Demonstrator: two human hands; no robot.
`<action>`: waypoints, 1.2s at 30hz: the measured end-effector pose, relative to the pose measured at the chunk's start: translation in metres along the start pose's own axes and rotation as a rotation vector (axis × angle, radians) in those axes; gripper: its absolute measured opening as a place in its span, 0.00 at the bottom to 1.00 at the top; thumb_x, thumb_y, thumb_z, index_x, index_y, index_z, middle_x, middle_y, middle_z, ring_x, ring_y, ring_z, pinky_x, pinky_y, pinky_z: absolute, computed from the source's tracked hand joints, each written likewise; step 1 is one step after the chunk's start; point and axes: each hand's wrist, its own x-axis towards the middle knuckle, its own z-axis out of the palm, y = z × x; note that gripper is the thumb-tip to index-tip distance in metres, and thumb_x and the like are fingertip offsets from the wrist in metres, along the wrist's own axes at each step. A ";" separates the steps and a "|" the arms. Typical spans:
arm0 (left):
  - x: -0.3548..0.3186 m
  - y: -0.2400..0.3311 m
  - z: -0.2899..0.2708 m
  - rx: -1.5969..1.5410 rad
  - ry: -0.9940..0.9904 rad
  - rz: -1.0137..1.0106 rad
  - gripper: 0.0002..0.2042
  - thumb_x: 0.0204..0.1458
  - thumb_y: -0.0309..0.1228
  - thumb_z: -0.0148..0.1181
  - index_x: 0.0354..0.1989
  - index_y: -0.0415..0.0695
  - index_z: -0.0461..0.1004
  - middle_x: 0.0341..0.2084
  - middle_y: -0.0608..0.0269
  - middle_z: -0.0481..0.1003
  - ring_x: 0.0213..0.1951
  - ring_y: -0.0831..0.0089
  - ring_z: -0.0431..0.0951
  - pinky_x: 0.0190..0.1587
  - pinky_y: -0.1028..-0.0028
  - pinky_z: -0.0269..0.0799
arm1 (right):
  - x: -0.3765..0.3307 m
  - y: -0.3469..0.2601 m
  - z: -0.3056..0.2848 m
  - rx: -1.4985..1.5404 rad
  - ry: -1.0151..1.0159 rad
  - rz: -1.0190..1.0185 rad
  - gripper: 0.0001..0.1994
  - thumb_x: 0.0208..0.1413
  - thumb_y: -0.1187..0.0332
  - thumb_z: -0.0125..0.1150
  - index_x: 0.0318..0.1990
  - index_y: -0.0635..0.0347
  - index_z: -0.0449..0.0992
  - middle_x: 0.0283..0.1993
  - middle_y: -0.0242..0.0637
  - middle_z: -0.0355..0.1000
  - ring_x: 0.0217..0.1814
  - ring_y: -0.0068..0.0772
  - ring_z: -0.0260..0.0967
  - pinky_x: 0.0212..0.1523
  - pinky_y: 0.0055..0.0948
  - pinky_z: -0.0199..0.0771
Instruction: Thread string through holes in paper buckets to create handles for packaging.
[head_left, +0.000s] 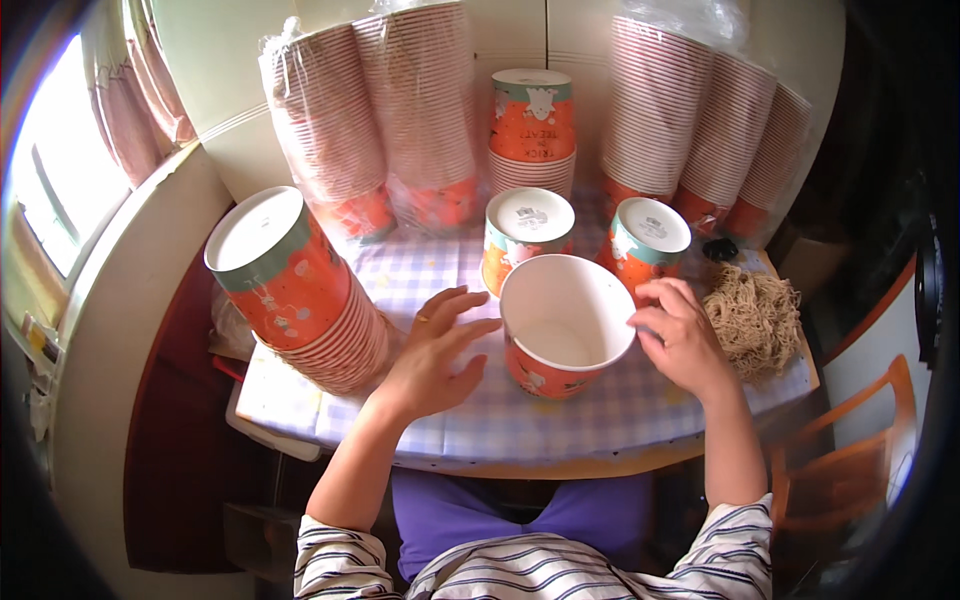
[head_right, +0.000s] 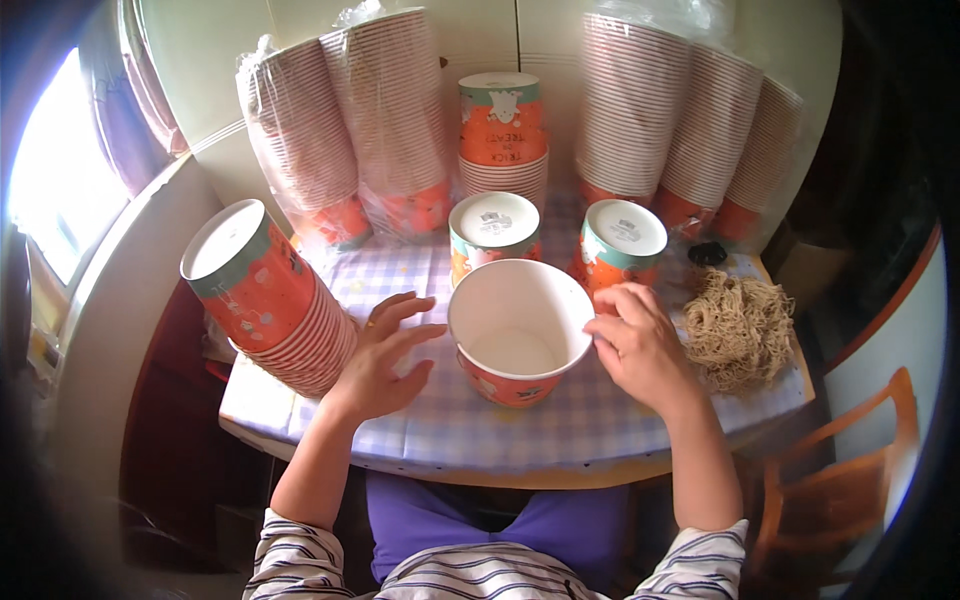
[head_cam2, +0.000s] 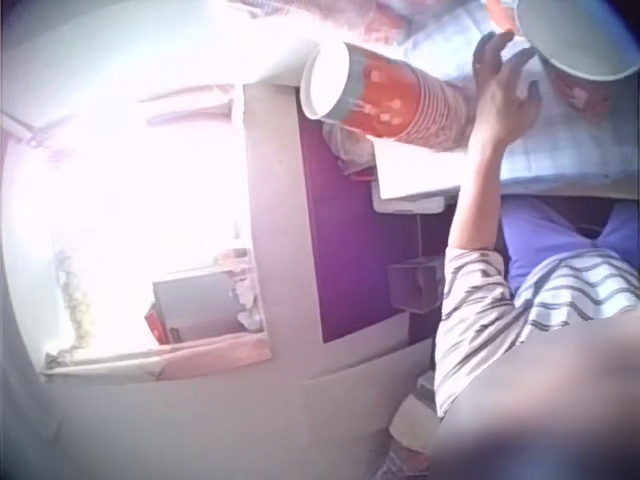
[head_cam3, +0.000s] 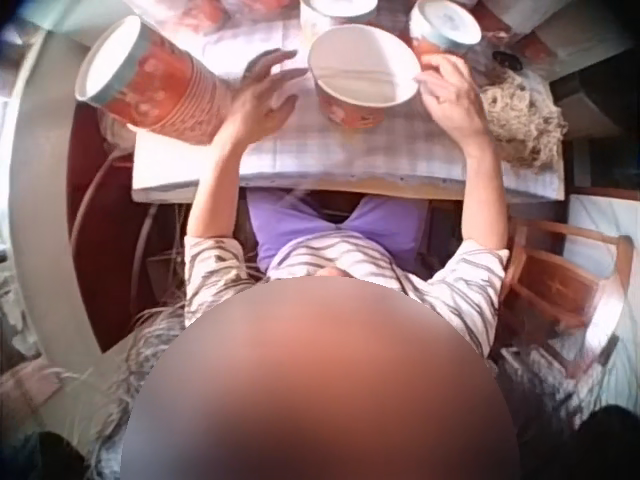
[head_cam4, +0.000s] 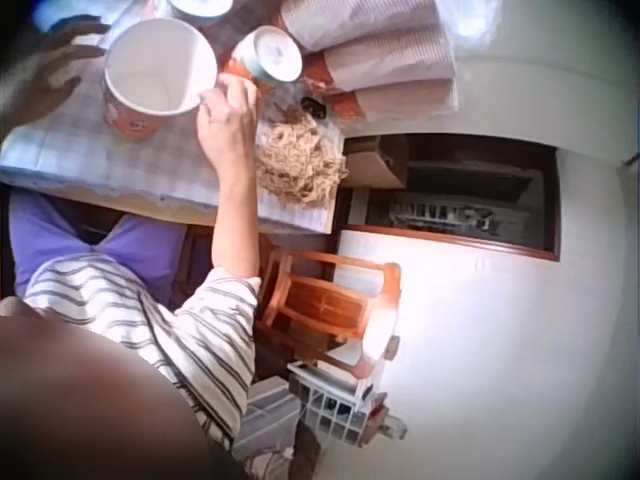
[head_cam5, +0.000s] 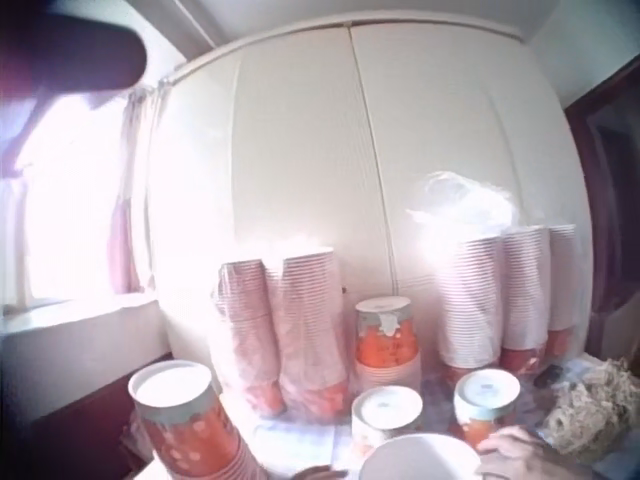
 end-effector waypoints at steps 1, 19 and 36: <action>0.006 0.005 0.004 -0.011 -0.026 0.026 0.24 0.39 0.20 0.62 0.50 0.49 0.72 0.56 0.57 0.65 0.61 0.51 0.59 0.60 0.57 0.61 | -0.002 0.001 0.002 -0.014 -0.006 0.005 0.09 0.42 0.78 0.63 0.34 0.60 0.77 0.47 0.38 0.69 0.55 0.43 0.63 0.56 0.40 0.65; 0.022 0.041 0.037 -0.101 -0.126 0.199 0.08 0.42 0.25 0.62 0.33 0.44 0.77 0.26 0.63 0.75 0.31 0.62 0.75 0.42 0.65 0.67 | -0.059 -0.093 0.101 0.333 0.514 0.279 0.13 0.39 0.80 0.67 0.36 0.62 0.74 0.37 0.38 0.70 0.33 0.34 0.69 0.34 0.28 0.70; 0.027 0.052 0.046 -0.132 -0.179 0.090 0.04 0.50 0.28 0.58 0.31 0.43 0.75 0.26 0.61 0.74 0.31 0.62 0.76 0.40 0.65 0.64 | -0.073 -0.091 0.125 1.406 0.428 0.616 0.03 0.57 0.75 0.58 0.38 0.64 0.72 0.28 0.32 0.73 0.24 0.14 0.65 0.24 0.16 0.65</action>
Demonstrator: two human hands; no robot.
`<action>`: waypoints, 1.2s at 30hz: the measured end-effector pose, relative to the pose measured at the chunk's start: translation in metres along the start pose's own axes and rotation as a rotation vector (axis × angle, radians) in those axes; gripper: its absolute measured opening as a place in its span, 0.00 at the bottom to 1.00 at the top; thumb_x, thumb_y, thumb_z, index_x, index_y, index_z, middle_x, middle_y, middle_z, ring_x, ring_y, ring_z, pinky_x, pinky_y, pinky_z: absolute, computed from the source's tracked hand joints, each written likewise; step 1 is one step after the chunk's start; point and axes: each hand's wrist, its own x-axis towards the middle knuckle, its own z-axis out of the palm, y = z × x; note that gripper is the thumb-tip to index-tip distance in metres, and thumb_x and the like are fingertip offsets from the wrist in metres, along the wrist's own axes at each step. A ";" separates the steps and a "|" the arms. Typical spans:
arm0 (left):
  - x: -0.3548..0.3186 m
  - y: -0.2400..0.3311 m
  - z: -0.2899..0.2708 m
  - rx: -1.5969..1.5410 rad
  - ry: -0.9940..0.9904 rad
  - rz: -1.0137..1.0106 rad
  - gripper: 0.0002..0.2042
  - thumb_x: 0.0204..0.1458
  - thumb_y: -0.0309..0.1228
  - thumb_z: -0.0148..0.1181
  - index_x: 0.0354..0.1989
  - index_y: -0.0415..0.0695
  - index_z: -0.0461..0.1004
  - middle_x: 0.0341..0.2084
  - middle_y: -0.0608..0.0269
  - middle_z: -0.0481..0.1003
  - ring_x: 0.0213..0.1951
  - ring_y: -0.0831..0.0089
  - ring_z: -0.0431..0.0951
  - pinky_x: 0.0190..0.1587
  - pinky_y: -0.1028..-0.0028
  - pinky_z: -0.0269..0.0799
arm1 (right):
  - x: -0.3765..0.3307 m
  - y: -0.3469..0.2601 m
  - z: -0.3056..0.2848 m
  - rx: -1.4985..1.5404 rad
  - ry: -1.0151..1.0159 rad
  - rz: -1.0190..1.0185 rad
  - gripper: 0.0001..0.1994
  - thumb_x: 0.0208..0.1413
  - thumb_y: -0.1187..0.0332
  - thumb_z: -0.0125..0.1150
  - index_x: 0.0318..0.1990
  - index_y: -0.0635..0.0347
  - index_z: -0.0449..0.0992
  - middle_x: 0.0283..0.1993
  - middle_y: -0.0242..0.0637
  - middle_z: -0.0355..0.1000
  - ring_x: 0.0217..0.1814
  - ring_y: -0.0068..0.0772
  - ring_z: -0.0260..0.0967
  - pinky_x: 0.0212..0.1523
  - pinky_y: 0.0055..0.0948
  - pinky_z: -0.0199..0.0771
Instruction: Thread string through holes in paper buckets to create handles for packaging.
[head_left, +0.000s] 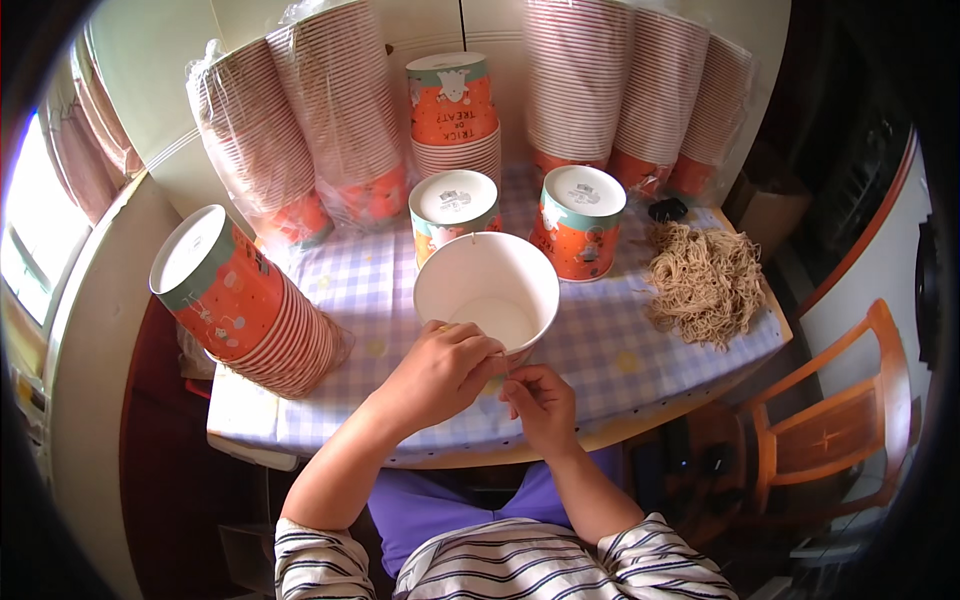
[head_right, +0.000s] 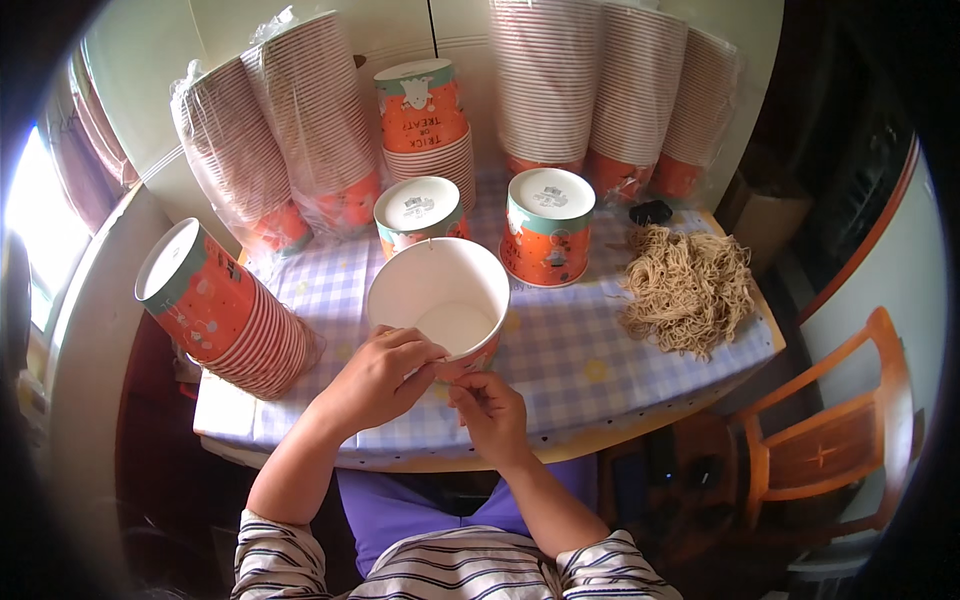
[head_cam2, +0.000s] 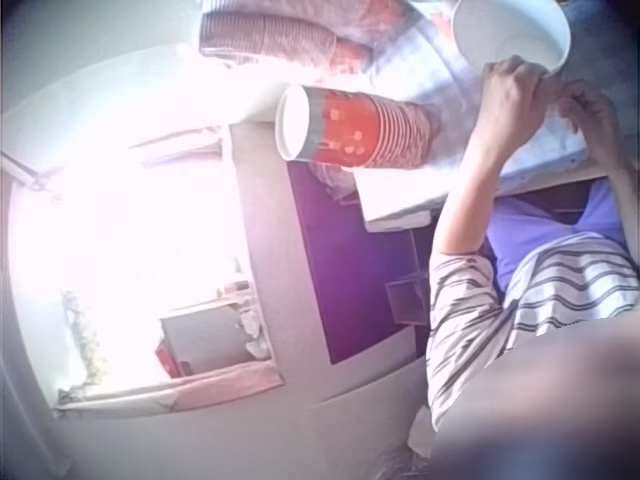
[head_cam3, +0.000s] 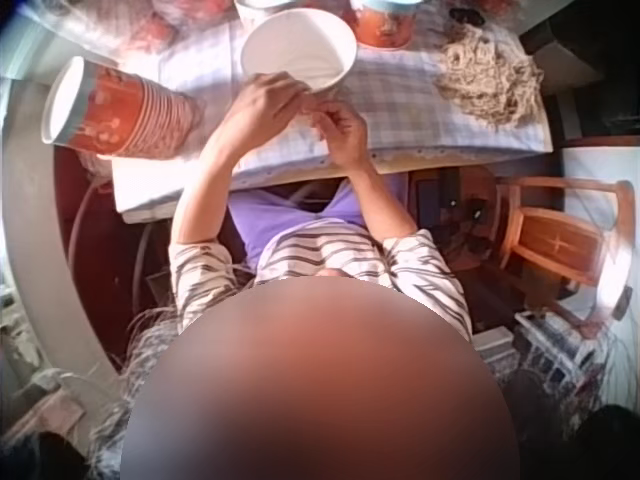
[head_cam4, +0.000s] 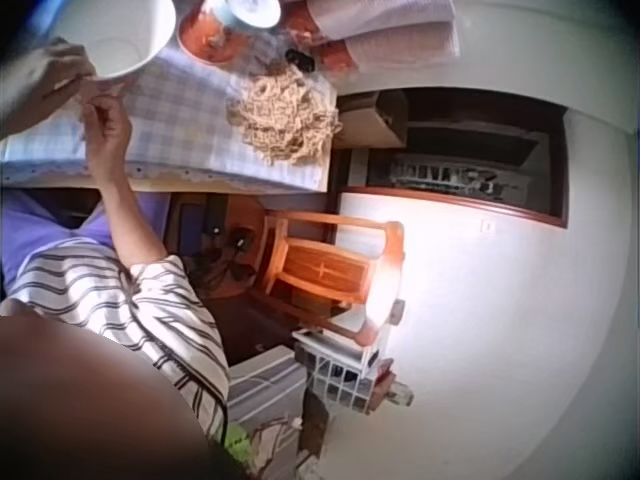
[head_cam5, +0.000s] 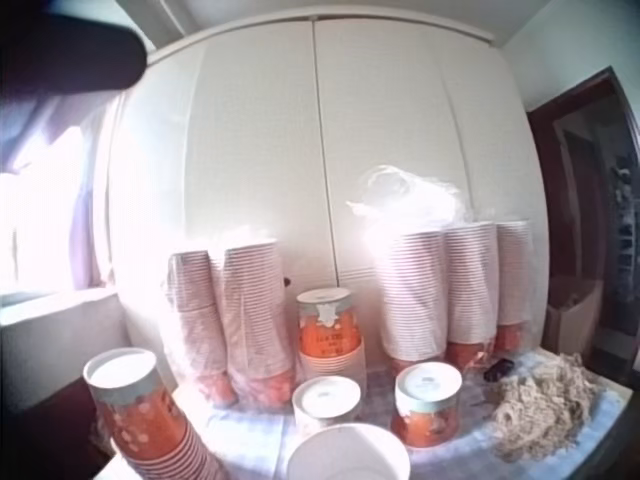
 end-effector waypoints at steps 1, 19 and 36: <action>0.001 0.000 0.000 0.001 -0.003 0.000 0.04 0.50 0.28 0.58 0.31 0.43 0.75 0.26 0.61 0.74 0.31 0.62 0.76 0.40 0.65 0.64 | 0.001 0.003 -0.001 -0.079 -0.002 -0.042 0.03 0.58 0.75 0.57 0.38 0.64 0.71 0.28 0.32 0.72 0.23 0.14 0.65 0.23 0.16 0.64; 0.000 0.003 0.005 0.165 -0.058 -0.013 0.07 0.49 0.23 0.56 0.38 0.43 0.70 0.32 0.60 0.73 0.38 0.62 0.74 0.45 0.64 0.62 | 0.005 0.007 -0.005 -0.254 0.055 -0.031 0.04 0.57 0.75 0.58 0.38 0.64 0.73 0.28 0.29 0.71 0.27 0.12 0.65 0.28 0.15 0.65; 0.005 -0.004 0.016 0.165 0.187 0.265 0.14 0.37 0.21 0.64 0.36 0.44 0.74 0.25 0.64 0.75 0.30 0.67 0.78 0.48 0.61 0.74 | 0.008 0.005 -0.004 -0.277 0.064 -0.039 0.02 0.56 0.76 0.59 0.36 0.64 0.73 0.30 0.29 0.72 0.30 0.14 0.66 0.32 0.16 0.68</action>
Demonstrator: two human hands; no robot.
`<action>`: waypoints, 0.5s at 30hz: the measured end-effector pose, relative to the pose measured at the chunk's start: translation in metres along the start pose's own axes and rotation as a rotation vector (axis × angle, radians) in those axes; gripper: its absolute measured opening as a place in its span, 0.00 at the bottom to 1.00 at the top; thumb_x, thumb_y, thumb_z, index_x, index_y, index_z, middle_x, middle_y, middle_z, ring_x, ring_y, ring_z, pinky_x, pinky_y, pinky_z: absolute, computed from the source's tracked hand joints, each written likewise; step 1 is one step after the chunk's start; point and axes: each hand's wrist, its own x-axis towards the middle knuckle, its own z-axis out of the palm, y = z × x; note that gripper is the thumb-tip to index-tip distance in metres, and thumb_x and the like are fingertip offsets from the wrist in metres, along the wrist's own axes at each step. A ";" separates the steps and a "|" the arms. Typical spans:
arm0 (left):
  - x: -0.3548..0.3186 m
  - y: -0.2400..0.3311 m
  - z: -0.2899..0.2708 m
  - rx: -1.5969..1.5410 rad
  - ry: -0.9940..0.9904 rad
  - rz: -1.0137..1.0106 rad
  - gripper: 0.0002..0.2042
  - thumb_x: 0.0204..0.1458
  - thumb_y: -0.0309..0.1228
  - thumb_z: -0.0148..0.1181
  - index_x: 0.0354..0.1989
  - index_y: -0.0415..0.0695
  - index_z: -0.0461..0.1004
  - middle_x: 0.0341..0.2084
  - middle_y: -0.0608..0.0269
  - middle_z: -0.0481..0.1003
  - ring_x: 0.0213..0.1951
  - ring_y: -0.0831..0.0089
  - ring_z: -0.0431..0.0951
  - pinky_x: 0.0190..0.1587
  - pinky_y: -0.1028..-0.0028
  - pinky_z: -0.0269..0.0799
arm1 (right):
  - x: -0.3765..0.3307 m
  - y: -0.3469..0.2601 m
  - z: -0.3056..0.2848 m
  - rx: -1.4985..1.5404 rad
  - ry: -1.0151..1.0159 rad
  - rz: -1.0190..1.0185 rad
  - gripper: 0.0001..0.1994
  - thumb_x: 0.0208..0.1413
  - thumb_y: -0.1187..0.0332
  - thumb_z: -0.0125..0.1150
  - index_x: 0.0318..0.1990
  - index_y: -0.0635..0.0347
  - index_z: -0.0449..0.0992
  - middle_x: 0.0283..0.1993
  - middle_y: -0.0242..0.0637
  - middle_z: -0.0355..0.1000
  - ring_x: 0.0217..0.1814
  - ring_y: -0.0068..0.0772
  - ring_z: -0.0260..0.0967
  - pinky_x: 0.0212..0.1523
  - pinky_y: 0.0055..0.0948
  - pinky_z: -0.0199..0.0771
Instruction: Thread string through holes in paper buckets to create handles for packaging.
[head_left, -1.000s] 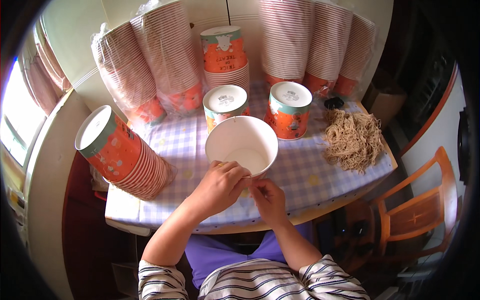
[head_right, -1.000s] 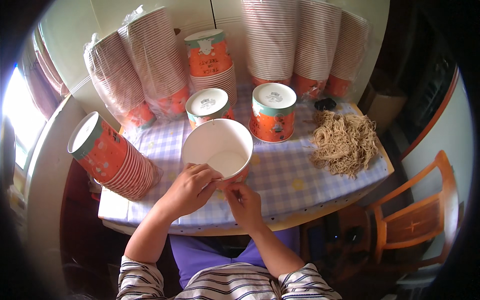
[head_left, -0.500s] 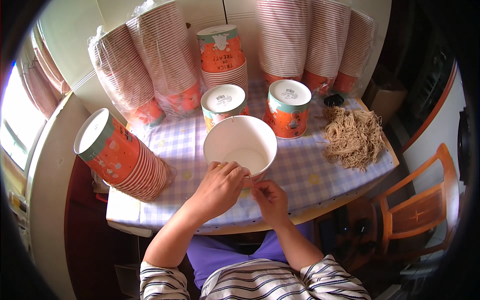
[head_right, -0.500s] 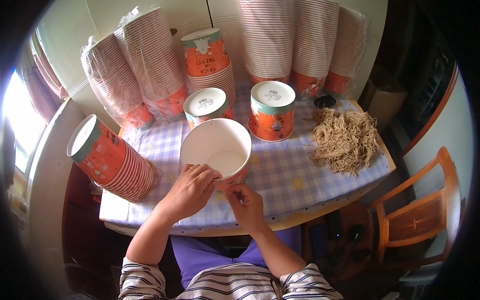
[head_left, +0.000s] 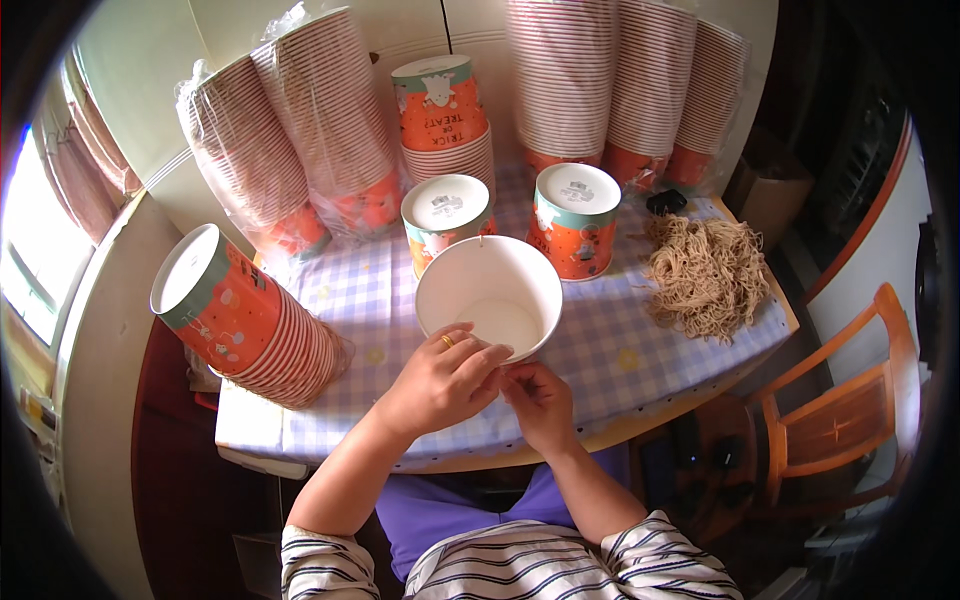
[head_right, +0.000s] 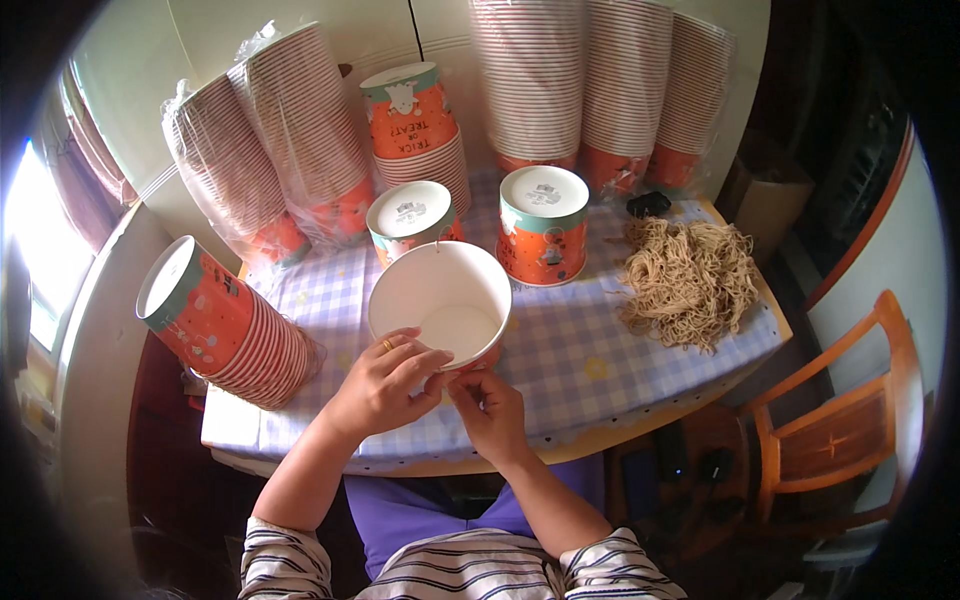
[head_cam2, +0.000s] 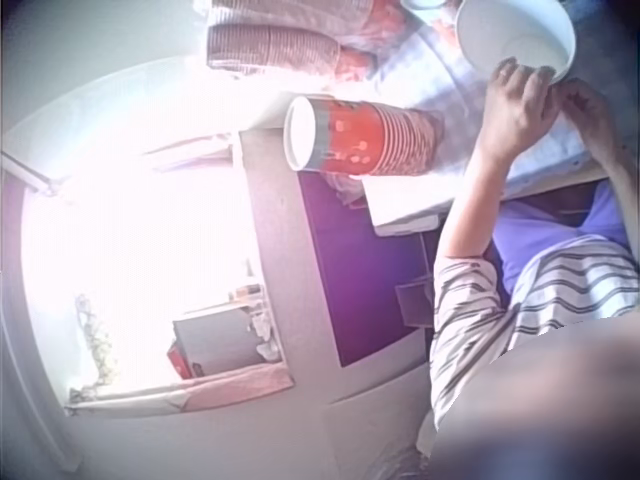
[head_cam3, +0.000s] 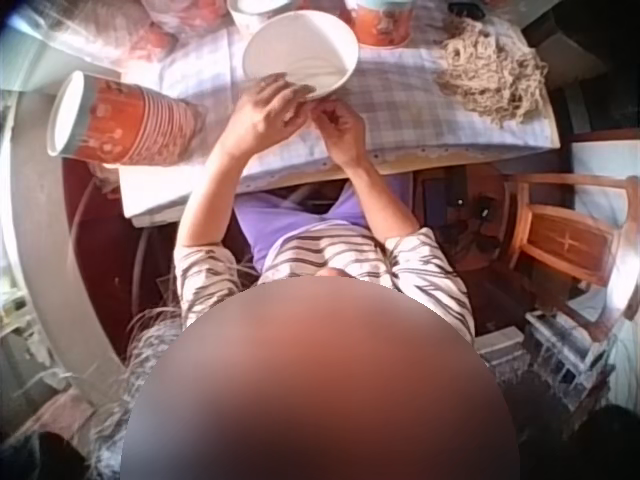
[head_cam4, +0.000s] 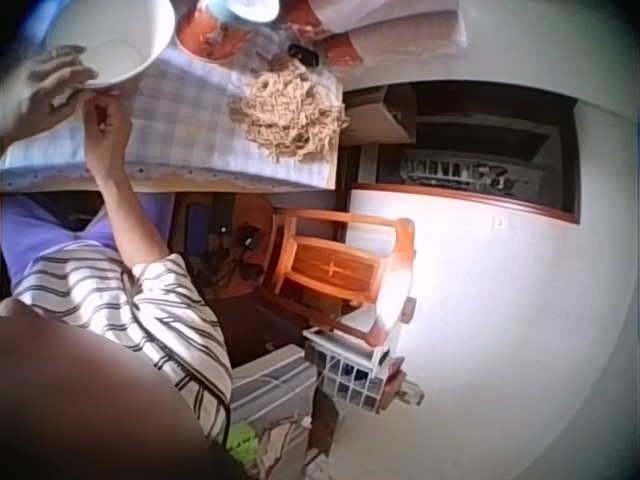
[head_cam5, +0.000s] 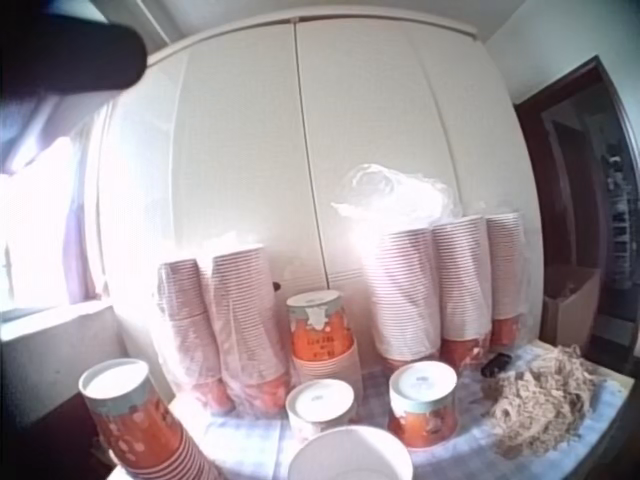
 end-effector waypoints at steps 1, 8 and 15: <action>0.000 -0.001 0.000 0.002 -0.001 0.000 0.14 0.37 0.21 0.64 0.36 0.44 0.74 0.25 0.64 0.75 0.30 0.67 0.78 0.48 0.61 0.74 | -0.001 0.001 0.000 0.003 0.000 0.010 0.03 0.56 0.76 0.59 0.36 0.64 0.73 0.30 0.29 0.72 0.30 0.14 0.66 0.33 0.17 0.68; -0.003 -0.007 0.002 0.016 -0.020 0.086 0.14 0.40 0.20 0.64 0.38 0.42 0.73 0.25 0.64 0.75 0.29 0.69 0.78 0.47 0.61 0.76 | 0.001 -0.001 0.003 -0.037 0.030 -0.013 0.04 0.53 0.73 0.62 0.34 0.63 0.75 0.25 0.32 0.74 0.26 0.16 0.68 0.28 0.19 0.67; -0.004 -0.009 0.003 -0.020 0.001 0.087 0.13 0.39 0.20 0.64 0.37 0.42 0.73 0.26 0.64 0.76 0.29 0.70 0.78 0.46 0.62 0.76 | 0.002 -0.004 0.002 -0.045 0.029 -0.005 0.05 0.53 0.72 0.63 0.34 0.63 0.75 0.24 0.32 0.73 0.26 0.15 0.67 0.27 0.19 0.66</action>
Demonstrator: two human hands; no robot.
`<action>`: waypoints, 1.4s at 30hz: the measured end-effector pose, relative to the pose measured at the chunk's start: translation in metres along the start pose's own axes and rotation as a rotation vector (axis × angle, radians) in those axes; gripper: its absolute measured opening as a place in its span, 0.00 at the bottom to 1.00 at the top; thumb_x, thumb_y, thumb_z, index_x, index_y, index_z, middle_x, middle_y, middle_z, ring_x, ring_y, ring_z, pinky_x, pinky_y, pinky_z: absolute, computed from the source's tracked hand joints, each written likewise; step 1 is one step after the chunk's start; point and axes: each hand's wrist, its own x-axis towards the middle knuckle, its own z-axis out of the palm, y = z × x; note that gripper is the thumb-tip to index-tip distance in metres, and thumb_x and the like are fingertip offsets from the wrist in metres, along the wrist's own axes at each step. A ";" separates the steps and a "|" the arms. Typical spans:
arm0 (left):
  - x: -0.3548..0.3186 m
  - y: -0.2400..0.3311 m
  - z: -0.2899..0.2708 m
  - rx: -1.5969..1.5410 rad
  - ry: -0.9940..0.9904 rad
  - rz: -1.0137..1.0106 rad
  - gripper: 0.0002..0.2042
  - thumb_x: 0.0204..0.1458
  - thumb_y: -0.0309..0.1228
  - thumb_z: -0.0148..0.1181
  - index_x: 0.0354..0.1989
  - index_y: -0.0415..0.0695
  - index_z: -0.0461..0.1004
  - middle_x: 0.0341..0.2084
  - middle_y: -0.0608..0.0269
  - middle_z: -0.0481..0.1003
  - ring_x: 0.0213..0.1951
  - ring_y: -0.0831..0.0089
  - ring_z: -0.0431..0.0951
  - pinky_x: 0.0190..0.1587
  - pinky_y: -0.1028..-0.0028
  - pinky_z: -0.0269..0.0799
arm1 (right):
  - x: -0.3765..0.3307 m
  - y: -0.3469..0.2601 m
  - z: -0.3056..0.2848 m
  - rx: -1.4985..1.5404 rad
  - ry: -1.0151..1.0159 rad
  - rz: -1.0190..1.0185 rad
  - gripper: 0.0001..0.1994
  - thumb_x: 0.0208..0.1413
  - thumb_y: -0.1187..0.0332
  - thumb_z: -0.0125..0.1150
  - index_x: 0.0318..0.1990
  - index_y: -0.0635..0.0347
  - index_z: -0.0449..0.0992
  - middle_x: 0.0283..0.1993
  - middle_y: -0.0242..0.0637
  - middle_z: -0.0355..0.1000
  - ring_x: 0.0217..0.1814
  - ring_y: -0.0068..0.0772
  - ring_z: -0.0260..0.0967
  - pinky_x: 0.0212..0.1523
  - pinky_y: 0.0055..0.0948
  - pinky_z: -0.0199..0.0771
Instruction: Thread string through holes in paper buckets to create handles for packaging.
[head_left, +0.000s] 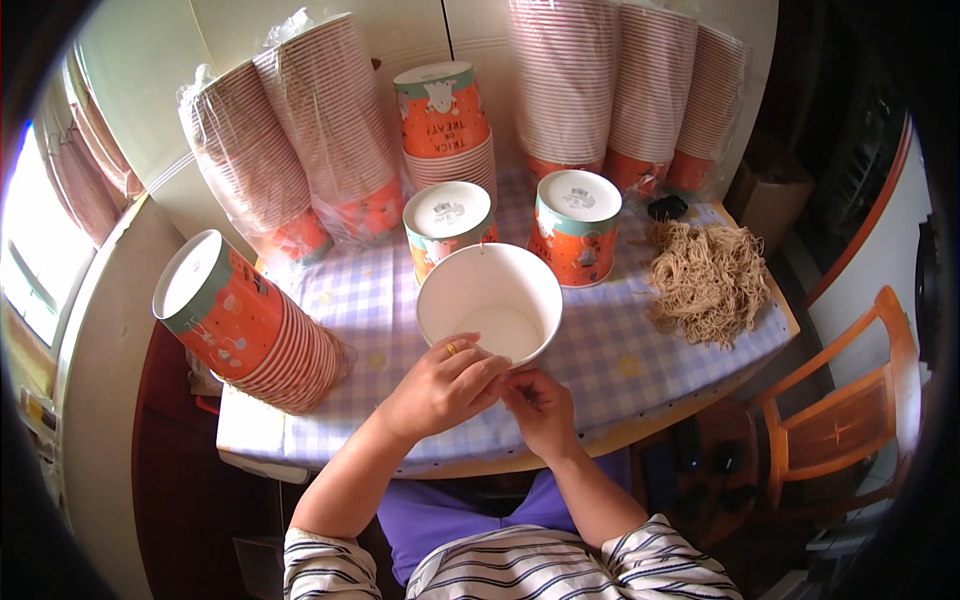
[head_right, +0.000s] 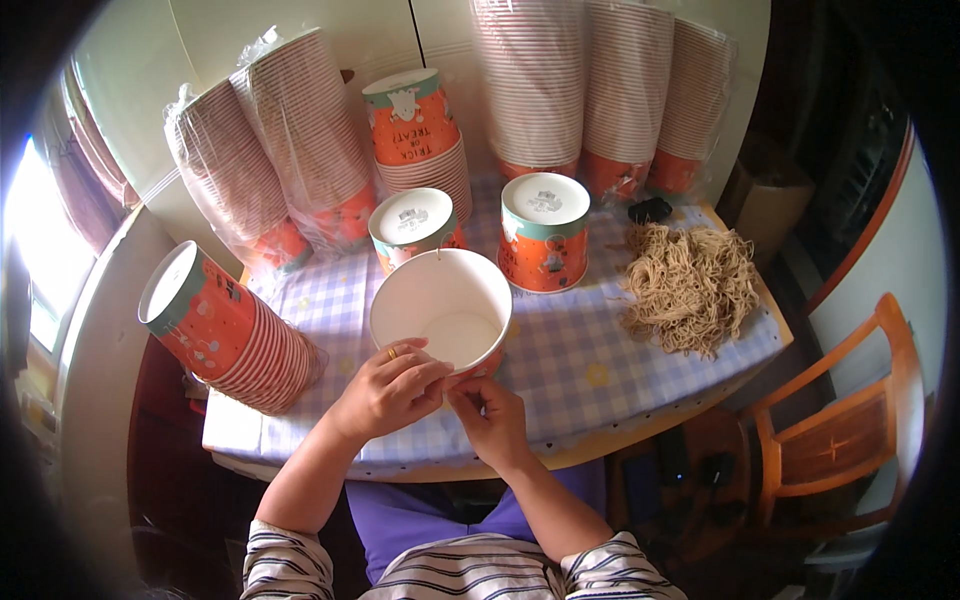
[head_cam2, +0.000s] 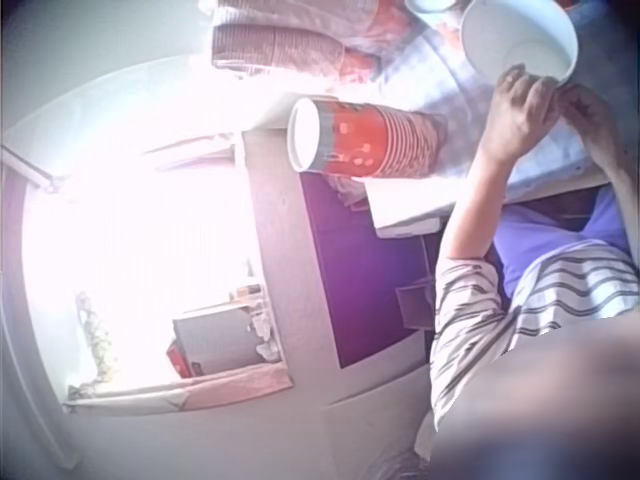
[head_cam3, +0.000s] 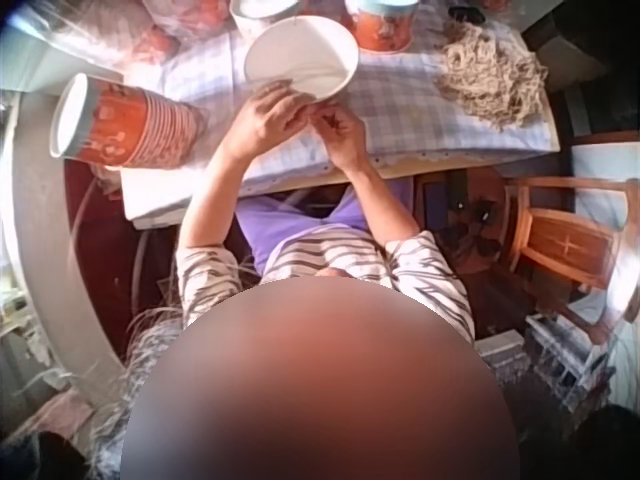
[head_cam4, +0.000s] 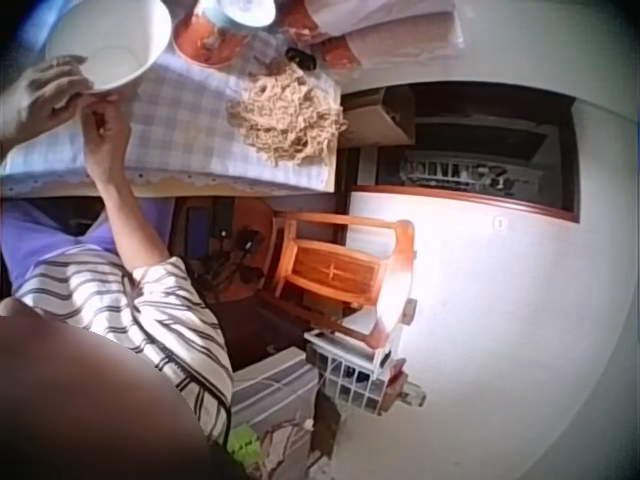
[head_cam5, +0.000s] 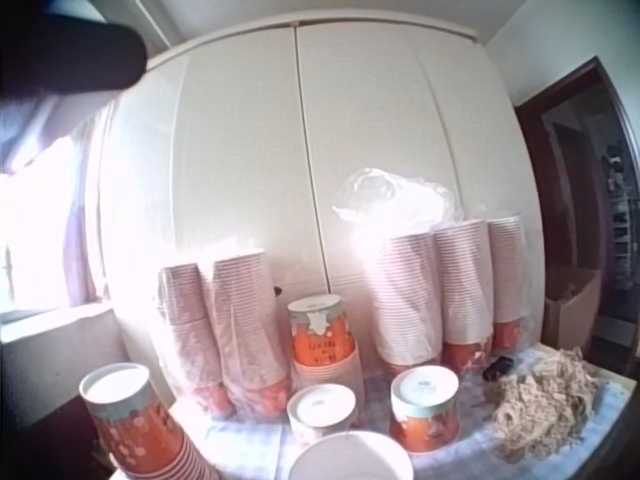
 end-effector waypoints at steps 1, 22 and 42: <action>0.000 0.000 -0.001 0.003 0.000 0.002 0.13 0.39 0.20 0.64 0.37 0.42 0.73 0.26 0.64 0.76 0.29 0.70 0.78 0.46 0.62 0.76 | 0.000 0.000 0.001 0.004 0.001 0.000 0.05 0.53 0.72 0.63 0.34 0.63 0.75 0.24 0.32 0.73 0.25 0.15 0.66 0.27 0.19 0.66; 0.020 0.017 -0.007 0.004 -0.009 -0.281 0.06 0.45 0.25 0.61 0.33 0.43 0.75 0.25 0.60 0.74 0.30 0.60 0.75 0.37 0.64 0.68 | -0.004 0.029 -0.034 0.097 0.154 -0.022 0.07 0.56 0.70 0.60 0.40 0.61 0.73 0.33 0.29 0.70 0.31 0.16 0.65 0.33 0.19 0.66; -0.054 0.024 -0.046 0.059 0.512 -0.283 0.17 0.36 0.18 0.64 0.38 0.44 0.76 0.39 0.57 0.73 0.41 0.59 0.74 0.43 0.65 0.70 | 0.093 -0.095 -0.065 0.154 -0.330 -0.082 0.06 0.49 0.73 0.66 0.32 0.58 0.73 0.27 0.30 0.74 0.27 0.20 0.69 0.30 0.21 0.71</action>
